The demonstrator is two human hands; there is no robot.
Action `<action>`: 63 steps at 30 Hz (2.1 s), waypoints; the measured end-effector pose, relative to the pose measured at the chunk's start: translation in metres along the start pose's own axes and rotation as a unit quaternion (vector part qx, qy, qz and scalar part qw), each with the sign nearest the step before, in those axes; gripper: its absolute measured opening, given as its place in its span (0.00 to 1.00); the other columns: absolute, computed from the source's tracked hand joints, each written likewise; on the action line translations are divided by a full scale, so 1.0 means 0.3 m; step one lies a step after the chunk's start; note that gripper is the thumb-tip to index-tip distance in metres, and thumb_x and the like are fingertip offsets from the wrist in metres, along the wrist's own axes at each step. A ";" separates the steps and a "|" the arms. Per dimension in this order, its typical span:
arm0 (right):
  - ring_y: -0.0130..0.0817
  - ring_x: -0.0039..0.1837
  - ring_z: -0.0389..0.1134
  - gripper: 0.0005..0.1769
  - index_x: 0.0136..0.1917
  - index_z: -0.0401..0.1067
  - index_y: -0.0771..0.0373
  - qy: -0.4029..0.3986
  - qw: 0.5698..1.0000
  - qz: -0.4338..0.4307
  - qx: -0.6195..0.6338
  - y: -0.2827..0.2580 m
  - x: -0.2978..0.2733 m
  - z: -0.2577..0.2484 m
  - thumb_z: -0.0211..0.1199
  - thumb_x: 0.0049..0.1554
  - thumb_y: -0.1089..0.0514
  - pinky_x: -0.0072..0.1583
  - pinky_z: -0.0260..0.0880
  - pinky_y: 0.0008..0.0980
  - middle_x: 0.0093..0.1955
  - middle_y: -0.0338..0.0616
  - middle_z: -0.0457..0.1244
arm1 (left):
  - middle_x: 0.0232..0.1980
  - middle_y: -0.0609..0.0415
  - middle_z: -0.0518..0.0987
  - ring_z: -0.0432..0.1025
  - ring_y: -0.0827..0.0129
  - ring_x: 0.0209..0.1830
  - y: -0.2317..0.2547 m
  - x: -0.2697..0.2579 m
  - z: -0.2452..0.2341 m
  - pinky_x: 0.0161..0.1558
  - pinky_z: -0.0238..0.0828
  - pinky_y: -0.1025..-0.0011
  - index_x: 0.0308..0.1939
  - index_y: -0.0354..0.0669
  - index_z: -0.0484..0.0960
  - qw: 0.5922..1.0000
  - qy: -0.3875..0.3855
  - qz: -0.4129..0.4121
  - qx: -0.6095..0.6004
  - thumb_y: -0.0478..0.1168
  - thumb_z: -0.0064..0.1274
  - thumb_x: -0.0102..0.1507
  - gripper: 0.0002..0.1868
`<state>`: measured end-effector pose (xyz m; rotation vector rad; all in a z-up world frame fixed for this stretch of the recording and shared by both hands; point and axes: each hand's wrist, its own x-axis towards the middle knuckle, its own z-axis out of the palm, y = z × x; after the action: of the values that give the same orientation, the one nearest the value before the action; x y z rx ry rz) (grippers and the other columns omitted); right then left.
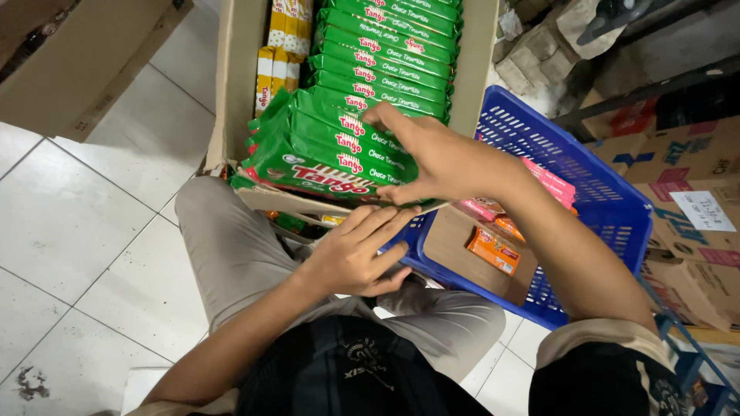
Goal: The person transfers stacks of packaged snacks from a blue basket into a cardboard box. They handle green, pink, orange, and yellow snack packs, arranging them in layers inside the box.
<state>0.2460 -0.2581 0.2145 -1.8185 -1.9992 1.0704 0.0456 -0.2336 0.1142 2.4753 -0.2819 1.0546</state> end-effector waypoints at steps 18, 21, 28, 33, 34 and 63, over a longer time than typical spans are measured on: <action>0.32 0.39 0.65 0.37 0.60 0.68 0.68 0.297 0.934 0.196 -0.034 0.052 0.137 -0.159 0.65 0.50 0.35 0.40 0.63 0.37 0.53 0.50 0.67 | 0.59 0.38 0.76 0.70 0.48 0.52 -0.012 0.031 -0.009 0.54 0.64 0.55 0.33 0.35 0.76 0.998 -0.011 -0.052 -0.039 0.42 0.49 0.64 0.12; 0.35 0.44 0.63 0.38 0.50 0.69 0.68 0.347 0.914 0.205 -0.055 0.162 0.299 -0.201 0.66 0.52 0.29 0.42 0.60 0.38 0.43 0.45 0.65 | 0.58 0.42 0.77 0.70 0.52 0.50 -0.027 0.033 0.001 0.54 0.64 0.58 0.37 0.36 0.79 0.997 -0.017 -0.067 -0.027 0.44 0.49 0.64 0.13; 0.45 0.43 0.62 0.29 0.44 0.64 0.60 0.413 0.880 0.187 -0.141 0.262 0.648 -0.246 0.62 0.54 0.32 0.41 0.57 0.46 0.34 0.45 0.56 | 0.50 0.44 0.76 0.68 0.52 0.45 -0.047 0.015 0.070 0.47 0.63 0.57 0.37 0.36 0.79 0.997 -0.043 -0.070 0.013 0.47 0.56 0.59 0.15; 0.42 0.41 0.69 0.34 0.57 0.66 0.63 0.419 0.861 0.272 -0.092 0.274 0.778 -0.223 0.56 0.55 0.32 0.42 0.67 0.48 0.36 0.41 0.65 | 0.50 0.43 0.74 0.66 0.52 0.45 -0.040 0.009 0.073 0.47 0.63 0.58 0.35 0.36 0.79 0.997 -0.031 -0.073 -0.006 0.44 0.53 0.61 0.12; 0.42 0.41 0.69 0.34 0.57 0.66 0.63 0.420 0.861 0.271 -0.093 0.276 0.800 -0.210 0.56 0.55 0.32 0.42 0.67 0.48 0.36 0.41 0.65 | 0.50 0.43 0.74 0.66 0.52 0.45 -0.043 0.015 0.064 0.47 0.63 0.58 0.35 0.36 0.79 0.997 -0.031 -0.072 -0.005 0.44 0.53 0.61 0.12; 0.46 0.71 0.55 0.23 0.71 0.57 0.64 0.473 0.874 -0.034 -0.107 0.045 -0.023 -0.135 0.57 0.67 0.56 0.65 0.59 0.39 0.68 0.54 0.52 | 0.57 0.50 0.76 0.70 0.56 0.54 -0.106 -0.003 0.072 0.54 0.63 0.59 0.41 0.50 0.78 0.989 -0.116 -0.054 0.080 0.45 0.56 0.60 0.09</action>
<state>0.2826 -0.2508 0.2364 -1.8074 -1.5438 -0.1330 0.0697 -0.2155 0.0903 2.7272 -0.1353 0.7730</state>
